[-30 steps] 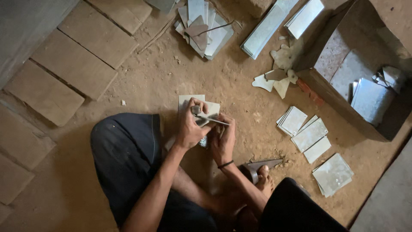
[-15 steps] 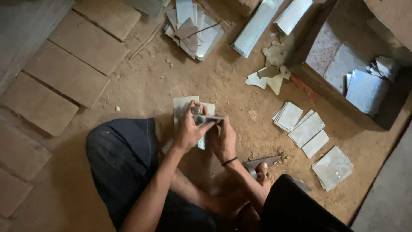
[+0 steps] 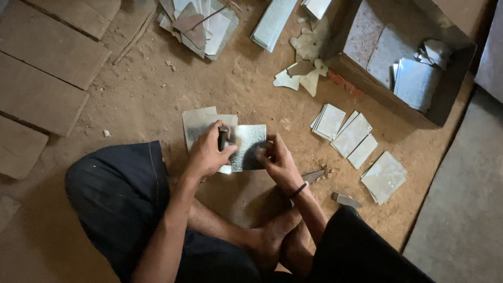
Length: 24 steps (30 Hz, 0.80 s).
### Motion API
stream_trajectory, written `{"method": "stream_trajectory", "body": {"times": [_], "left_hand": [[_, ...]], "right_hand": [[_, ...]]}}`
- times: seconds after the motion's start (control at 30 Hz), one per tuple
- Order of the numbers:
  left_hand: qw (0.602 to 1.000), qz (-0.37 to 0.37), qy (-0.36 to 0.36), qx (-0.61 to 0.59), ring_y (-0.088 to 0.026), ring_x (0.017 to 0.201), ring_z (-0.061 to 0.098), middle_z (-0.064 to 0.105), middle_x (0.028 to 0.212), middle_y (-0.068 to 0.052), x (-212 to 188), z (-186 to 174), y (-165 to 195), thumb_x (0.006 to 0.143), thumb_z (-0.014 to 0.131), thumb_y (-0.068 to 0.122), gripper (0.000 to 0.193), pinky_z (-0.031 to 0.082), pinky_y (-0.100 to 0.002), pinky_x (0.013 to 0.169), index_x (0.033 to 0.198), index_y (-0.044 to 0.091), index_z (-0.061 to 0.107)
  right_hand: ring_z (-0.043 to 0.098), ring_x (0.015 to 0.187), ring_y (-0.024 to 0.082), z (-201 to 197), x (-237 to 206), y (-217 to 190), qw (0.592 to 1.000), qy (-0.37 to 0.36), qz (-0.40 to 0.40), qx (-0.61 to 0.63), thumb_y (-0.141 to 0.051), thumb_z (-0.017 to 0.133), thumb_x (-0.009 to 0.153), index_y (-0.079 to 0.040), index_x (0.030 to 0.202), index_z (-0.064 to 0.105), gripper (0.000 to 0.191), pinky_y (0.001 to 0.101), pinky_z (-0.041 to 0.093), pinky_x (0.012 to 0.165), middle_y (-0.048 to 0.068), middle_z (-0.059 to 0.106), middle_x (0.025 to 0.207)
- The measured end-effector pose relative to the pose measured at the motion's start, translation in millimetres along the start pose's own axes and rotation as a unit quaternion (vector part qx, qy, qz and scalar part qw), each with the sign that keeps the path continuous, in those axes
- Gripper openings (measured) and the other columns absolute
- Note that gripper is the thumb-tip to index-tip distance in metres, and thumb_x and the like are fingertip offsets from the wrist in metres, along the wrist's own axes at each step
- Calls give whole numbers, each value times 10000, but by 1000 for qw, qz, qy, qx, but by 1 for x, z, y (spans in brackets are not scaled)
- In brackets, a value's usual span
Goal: The person sits on the floor and punches holes in small rectangular metal plates, holding each plate over a punch block and striking it with a hammer, then sets the finished plate aside and places completed plates into a metal tray.
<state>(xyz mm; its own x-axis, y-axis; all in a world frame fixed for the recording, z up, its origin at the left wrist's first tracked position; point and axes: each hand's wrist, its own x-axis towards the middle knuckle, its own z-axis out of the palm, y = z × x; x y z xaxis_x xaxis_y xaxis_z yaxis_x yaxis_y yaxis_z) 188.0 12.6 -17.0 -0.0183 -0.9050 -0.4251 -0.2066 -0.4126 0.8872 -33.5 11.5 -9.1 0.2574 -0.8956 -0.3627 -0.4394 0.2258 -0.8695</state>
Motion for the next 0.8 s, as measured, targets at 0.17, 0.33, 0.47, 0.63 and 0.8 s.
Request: {"method": "stream_trajectory", "body": {"times": [0.17,0.33,0.47,0.63,0.8], "left_hand": [[998,-33,20,-40,-202,610,724,660,836,-119,0,1,-2,796,781,100,360,591,-393,556,1062,74,540],[997,37,40,61,-234,673,716,660,843,-86,7,2,-18,752,843,93,417,538,-363,679,1053,76,556],[997,54,51,27,-224,822,698,660,909,-61,12,5,-31,764,828,77,475,569,-356,751,1158,84,563],[991,-35,81,-98,-189,817,682,598,986,-40,19,-12,-45,824,759,38,432,640,-349,588,1194,78,540],[976,-25,90,-196,-116,922,614,530,1039,5,30,-6,-56,806,737,-7,520,633,-290,534,1237,131,480]], "right_hand": [[648,1142,300,0,-10,-35,983,30,-31,-180,-223,802,761,-68,1488,361,864,419,553,917,178,631,1291],[335,1476,375,-4,-17,-55,877,15,-182,-444,-319,952,484,-133,1576,256,1308,561,313,1187,160,353,1598],[381,1479,298,-17,-2,-48,835,15,-217,-505,-352,954,574,-200,1618,312,1235,546,343,1231,98,433,1563],[674,1136,237,-43,30,-20,957,117,-98,-248,-265,798,839,-139,1541,457,791,379,587,952,111,642,1286],[743,899,263,-42,50,11,921,167,-182,-302,-139,724,946,-105,1143,775,206,355,591,792,95,743,1063]]}}
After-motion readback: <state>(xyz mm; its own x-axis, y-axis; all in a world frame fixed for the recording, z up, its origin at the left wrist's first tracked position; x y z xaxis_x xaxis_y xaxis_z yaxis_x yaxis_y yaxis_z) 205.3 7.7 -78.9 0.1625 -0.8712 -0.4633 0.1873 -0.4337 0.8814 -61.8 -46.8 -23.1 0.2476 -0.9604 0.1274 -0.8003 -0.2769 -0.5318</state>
